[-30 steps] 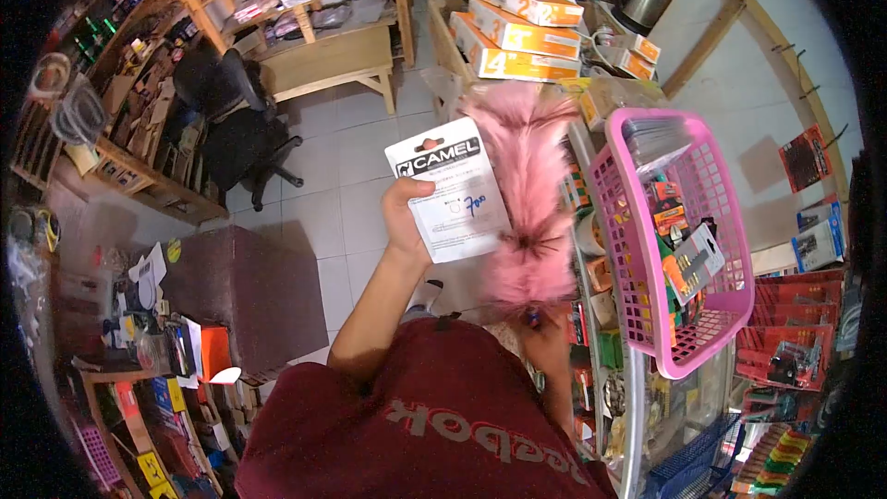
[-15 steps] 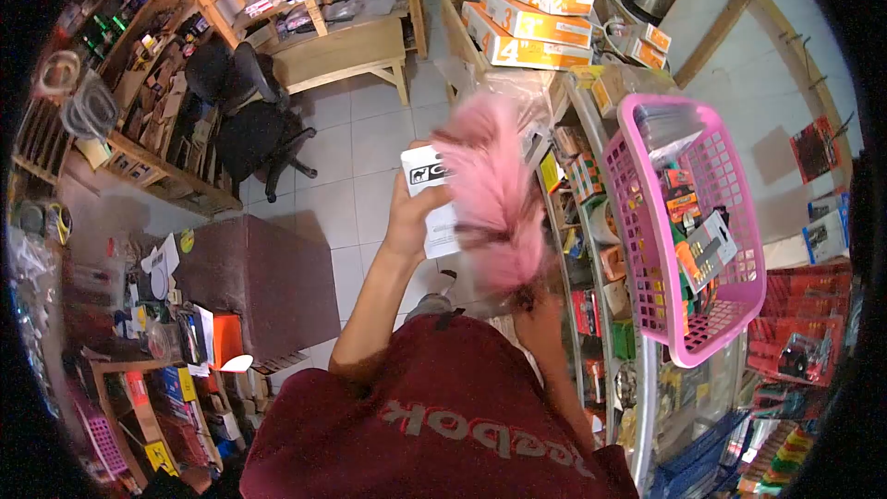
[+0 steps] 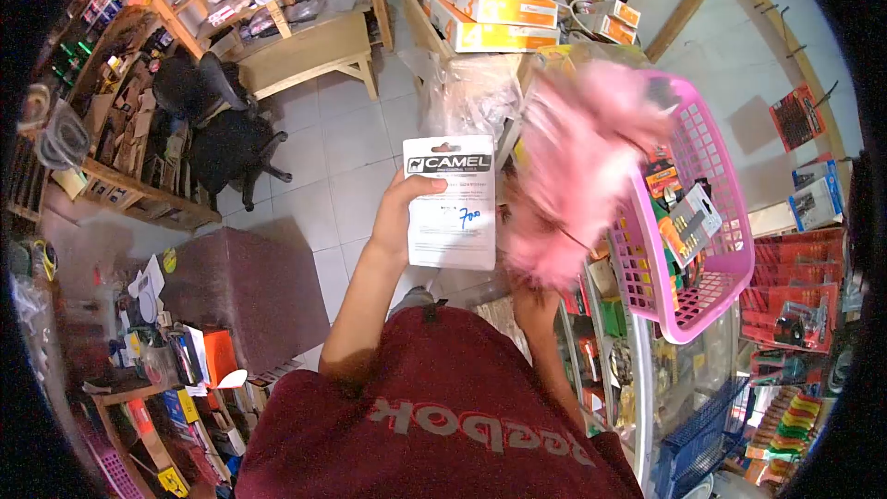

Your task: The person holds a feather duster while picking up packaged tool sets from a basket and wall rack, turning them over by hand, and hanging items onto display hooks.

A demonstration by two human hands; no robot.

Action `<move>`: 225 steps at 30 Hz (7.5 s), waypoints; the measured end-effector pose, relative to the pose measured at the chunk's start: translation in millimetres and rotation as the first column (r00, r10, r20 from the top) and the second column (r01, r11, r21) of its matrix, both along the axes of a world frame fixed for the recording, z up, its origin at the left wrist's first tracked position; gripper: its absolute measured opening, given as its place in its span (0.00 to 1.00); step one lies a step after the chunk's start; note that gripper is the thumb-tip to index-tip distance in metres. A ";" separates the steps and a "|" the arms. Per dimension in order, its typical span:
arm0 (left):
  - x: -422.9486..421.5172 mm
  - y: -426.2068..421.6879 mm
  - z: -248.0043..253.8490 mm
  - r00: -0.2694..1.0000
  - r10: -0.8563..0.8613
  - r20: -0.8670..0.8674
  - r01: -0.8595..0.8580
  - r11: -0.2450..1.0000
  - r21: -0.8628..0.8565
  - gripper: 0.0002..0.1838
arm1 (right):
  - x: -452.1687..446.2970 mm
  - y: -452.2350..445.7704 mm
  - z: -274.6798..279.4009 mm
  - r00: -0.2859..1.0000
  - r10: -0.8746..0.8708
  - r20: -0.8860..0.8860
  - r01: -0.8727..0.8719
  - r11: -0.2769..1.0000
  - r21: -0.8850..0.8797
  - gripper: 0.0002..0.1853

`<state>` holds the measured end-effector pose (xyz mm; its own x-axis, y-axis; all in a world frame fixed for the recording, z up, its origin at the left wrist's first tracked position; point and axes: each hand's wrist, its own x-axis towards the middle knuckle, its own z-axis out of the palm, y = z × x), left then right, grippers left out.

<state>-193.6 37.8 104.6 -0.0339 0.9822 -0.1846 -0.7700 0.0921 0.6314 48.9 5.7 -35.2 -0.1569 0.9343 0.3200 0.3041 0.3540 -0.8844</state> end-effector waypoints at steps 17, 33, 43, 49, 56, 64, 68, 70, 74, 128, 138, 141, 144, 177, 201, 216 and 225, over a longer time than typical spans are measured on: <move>1.4 38.4 -30.9 0.876 -0.473 0.097 0.476 0.879 -0.006 0.26 | 65.9 44.7 65.5 0.971 -0.057 0.232 -0.016 0.954 0.300 0.05; 63.0 73.8 4.7 0.641 -0.767 -0.018 0.761 0.632 0.148 0.36 | 119.5 13.9 1.2 0.894 -0.436 -0.104 0.397 0.879 -0.265 0.11; 92.4 74.1 3.5 0.810 -0.587 0.003 0.578 0.799 0.168 0.27 | 108.9 -6.4 20.5 0.984 -0.150 0.096 0.144 0.987 0.064 0.13; 99.8 93.8 11.9 0.839 -0.505 0.201 0.507 0.861 0.046 0.28 | 124.8 -34.6 -36.0 0.980 -0.198 0.006 0.197 0.978 0.073 0.26; 113.8 96.0 -3.3 0.910 -0.397 0.117 0.368 0.906 0.208 0.26 | 98.3 -40.8 31.7 0.995 -0.095 -0.011 0.095 0.994 -0.051 0.21; 146.0 88.4 12.7 0.825 -0.398 0.400 0.283 0.905 0.318 0.31 | 106.2 -70.9 -76.8 0.938 -0.251 -0.239 0.174 0.937 -0.303 0.23; 139.3 98.2 14.5 0.582 -0.590 0.560 0.550 0.792 0.264 0.39 | 79.2 -49.7 -31.2 0.989 -0.121 0.080 0.143 0.902 -0.406 0.29; 138.7 89.5 23.0 0.585 -0.546 0.600 0.534 0.816 0.221 0.38 | 75.2 -45.7 -26.1 0.988 -0.148 0.042 0.151 0.888 -0.434 0.31; 134.0 73.2 38.5 0.595 -0.449 0.667 0.504 0.855 0.126 0.38 | 63.4 -48.7 -56.1 0.882 -0.276 -0.382 0.105 0.905 -0.413 0.29; -59.3 115.1 -65.1 0.878 -0.476 -0.051 0.477 0.879 0.014 0.33 | -30.3 64.7 106.3 0.716 0.211 0.665 -0.082 0.972 -0.220 0.08; -41.4 113.6 -22.6 0.952 -0.194 0.239 0.264 0.912 -0.313 0.34 | -20.0 68.4 41.5 0.962 0.045 0.268 0.038 0.955 -0.295 0.21; -46.6 121.8 -53.7 0.670 -0.595 0.444 0.502 0.804 0.318 0.38 | -39.3 78.2 41.9 0.934 -0.160 0.319 0.227 0.956 -0.186 0.04; -33.7 114.0 -47.1 0.827 -0.459 0.325 0.435 0.888 0.148 0.43 | -44.5 61.2 40.1 0.950 -0.283 -0.130 0.172 0.826 -0.537 0.01; 34.3 37.2 -56.9 0.797 -0.391 0.460 0.317 0.920 0.232 0.26 | 54.6 8.6 41.7 0.980 0.134 0.150 -0.075 0.936 -0.343 0.14; 66.4 75.9 -85.7 0.805 -0.576 -0.142 0.593 0.791 0.151 0.45 | 58.4 -0.9 34.9 0.946 -0.114 0.302 0.173 0.970 -0.174 0.12; 14.3 69.2 -105.1 0.967 -0.191 0.171 0.224 0.954 -0.200 0.25 | 55.7 20.2 42.3 0.970 -0.231 0.077 0.239 0.964 -0.117 0.16; 0.0 31.1 -57.3 0.895 -0.341 -0.287 0.340 0.939 -0.054 0.21 | 28.6 46.7 93.1 0.942 -0.230 0.244 0.217 0.973 0.078 0.16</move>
